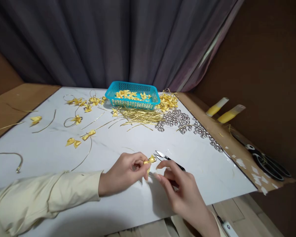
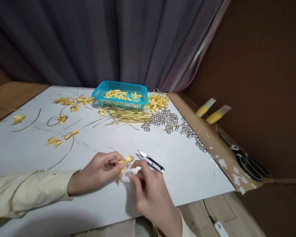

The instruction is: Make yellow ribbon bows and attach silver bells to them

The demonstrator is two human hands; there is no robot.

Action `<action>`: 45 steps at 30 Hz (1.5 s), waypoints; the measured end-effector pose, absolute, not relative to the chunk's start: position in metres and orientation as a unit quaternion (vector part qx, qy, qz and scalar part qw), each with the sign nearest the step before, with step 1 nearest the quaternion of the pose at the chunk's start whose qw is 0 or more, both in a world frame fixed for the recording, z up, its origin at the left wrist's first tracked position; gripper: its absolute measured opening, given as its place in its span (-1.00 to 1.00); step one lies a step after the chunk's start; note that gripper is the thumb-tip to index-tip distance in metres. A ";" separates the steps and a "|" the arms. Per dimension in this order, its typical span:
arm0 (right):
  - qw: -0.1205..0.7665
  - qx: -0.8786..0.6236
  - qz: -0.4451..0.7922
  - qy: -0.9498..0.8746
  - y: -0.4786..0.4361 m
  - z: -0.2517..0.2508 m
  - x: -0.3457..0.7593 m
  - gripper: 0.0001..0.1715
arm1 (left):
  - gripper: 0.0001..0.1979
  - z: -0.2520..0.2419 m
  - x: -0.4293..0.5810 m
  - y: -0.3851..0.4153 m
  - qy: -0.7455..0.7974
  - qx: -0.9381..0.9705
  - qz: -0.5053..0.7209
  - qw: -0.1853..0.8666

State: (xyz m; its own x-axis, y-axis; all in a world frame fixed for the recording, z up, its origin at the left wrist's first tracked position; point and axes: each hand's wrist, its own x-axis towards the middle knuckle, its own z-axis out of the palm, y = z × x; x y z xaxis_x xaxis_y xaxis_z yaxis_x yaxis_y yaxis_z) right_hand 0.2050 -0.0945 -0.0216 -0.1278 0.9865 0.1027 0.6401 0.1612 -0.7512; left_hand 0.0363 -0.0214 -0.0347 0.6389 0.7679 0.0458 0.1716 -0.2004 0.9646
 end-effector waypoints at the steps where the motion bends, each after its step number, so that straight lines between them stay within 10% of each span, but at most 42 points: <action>1: 0.301 -0.579 0.262 -0.711 -0.096 -0.024 0.203 -0.90 | -0.85 -0.035 0.037 -0.021 0.329 0.710 0.274 0.559; 28: 0.211 -0.549 0.319 -0.743 -0.093 -0.028 0.201 -0.78 | -0.80 -0.031 0.039 -0.017 0.376 0.694 0.251 0.561; 45: 0.320 -0.566 0.464 -0.602 -0.090 -0.039 0.195 -0.61 | -0.80 -0.026 0.039 -0.016 0.360 0.579 0.246 0.689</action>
State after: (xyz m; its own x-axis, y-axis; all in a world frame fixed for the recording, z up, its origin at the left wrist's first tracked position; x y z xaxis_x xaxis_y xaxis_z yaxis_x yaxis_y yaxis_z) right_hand 0.1953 -0.0898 -0.0392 -0.1553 0.9779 -0.1400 0.3848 -0.0706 -0.9203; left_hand 0.0393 -0.0158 -0.0256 0.6188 0.7566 -0.2113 0.0783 0.2082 0.9749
